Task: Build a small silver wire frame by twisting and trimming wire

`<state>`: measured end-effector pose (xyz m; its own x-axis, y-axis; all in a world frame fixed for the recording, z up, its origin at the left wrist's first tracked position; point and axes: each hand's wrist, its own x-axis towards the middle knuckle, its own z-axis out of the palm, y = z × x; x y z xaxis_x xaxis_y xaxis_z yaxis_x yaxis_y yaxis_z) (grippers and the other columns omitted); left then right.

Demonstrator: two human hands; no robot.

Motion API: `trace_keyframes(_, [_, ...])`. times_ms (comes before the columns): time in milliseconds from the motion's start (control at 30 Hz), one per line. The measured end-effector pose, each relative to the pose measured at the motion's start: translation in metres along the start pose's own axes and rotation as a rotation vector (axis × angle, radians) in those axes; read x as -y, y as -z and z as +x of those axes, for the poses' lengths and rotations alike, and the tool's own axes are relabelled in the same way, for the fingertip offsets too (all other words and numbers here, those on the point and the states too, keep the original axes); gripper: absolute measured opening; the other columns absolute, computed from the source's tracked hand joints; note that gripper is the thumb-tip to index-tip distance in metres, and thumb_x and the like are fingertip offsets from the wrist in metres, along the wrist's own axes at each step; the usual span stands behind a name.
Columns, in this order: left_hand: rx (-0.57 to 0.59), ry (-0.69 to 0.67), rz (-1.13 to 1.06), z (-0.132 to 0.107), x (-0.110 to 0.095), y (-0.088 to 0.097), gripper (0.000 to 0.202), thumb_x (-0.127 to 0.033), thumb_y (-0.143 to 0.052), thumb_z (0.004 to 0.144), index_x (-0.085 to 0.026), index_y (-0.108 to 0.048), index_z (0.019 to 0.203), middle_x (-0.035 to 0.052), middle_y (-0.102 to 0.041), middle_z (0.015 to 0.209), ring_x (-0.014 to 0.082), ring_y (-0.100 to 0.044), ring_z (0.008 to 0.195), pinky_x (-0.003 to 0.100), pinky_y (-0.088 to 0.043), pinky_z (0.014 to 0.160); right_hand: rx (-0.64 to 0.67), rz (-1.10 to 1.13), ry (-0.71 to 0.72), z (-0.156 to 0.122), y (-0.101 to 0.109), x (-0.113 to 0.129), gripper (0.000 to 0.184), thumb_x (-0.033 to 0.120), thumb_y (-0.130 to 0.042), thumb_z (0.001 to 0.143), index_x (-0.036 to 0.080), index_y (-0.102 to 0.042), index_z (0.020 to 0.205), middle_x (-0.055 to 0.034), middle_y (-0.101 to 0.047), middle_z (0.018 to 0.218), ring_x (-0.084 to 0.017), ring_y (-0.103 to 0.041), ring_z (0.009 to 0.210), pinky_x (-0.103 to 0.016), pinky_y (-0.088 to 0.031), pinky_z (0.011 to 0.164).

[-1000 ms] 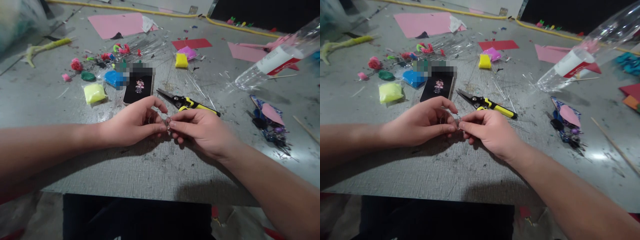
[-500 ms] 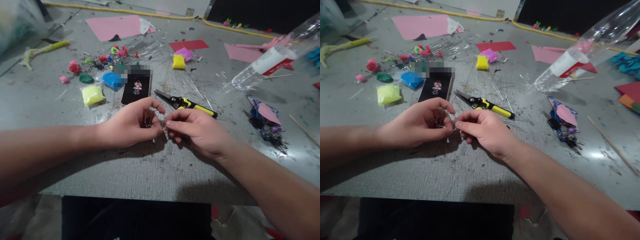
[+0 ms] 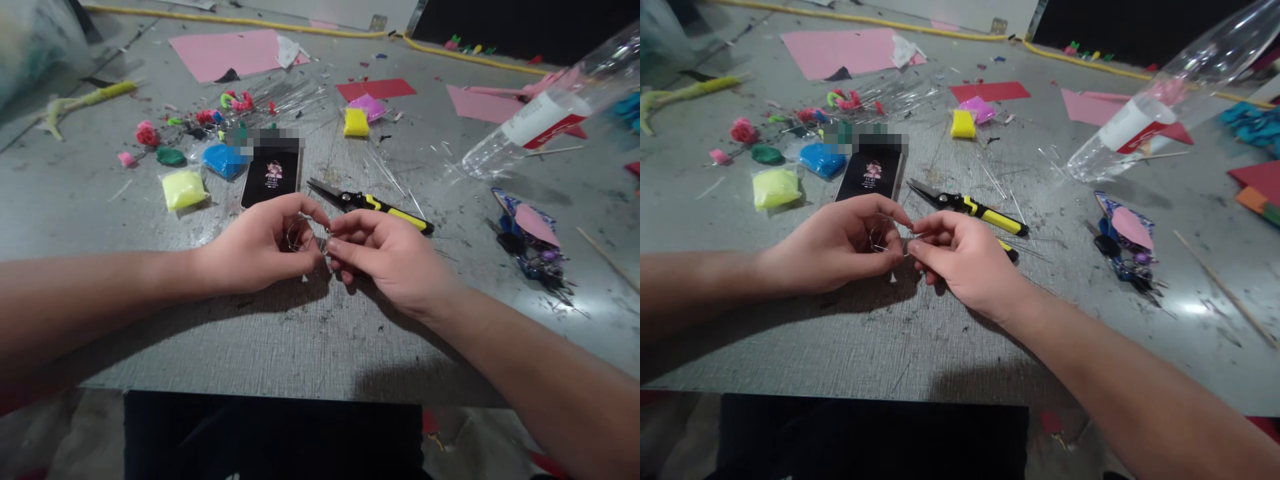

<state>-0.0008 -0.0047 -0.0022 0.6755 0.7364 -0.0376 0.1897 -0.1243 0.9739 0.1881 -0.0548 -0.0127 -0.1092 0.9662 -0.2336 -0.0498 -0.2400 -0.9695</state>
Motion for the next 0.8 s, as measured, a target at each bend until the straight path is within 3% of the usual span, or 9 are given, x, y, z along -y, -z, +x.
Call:
trace_keyframes(200, [0.002,0.002,-0.053,0.0005,0.0035,-0.0004,0.033,-0.011,-0.068,0.074,-0.018,-0.057,0.105,-0.0039,-0.064,0.068,0.0113,-0.061,0.063,0.022,-0.049,0.058,-0.036,-0.021,0.071,0.0005,-0.0026,0.0006,0.021,0.021,-0.078,0.076,0.017,-0.063,0.090,0.0030,-0.066,0.068,-0.010,-0.061,0.056,-0.024,-0.051,0.051])
trace_keyframes(433, [0.005,0.018,-0.047,0.0014,0.0023,0.0006,0.033,-0.012,-0.068,0.075,-0.018,-0.056,0.105,-0.0037,-0.062,0.068,0.0108,-0.057,0.061,0.023,-0.046,0.056,-0.030,0.183,0.015,0.0045,-0.0027,-0.0069,0.031,0.022,-0.084,0.069,0.017,-0.062,0.090,0.0036,-0.064,0.073,-0.008,-0.059,0.058,-0.024,-0.045,0.054])
trace_keyframes(800, [-0.026,0.070,-0.066,0.0000,0.0008,-0.0020,0.033,-0.010,-0.069,0.072,-0.019,-0.056,0.102,-0.0034,-0.063,0.066,0.0106,-0.056,0.056,0.022,-0.041,0.051,0.015,0.187,0.068,0.0067,-0.0032,-0.0060,0.018,0.017,-0.082,0.071,0.018,-0.070,0.085,0.0036,-0.069,0.072,-0.008,-0.060,0.059,-0.025,-0.047,0.058])
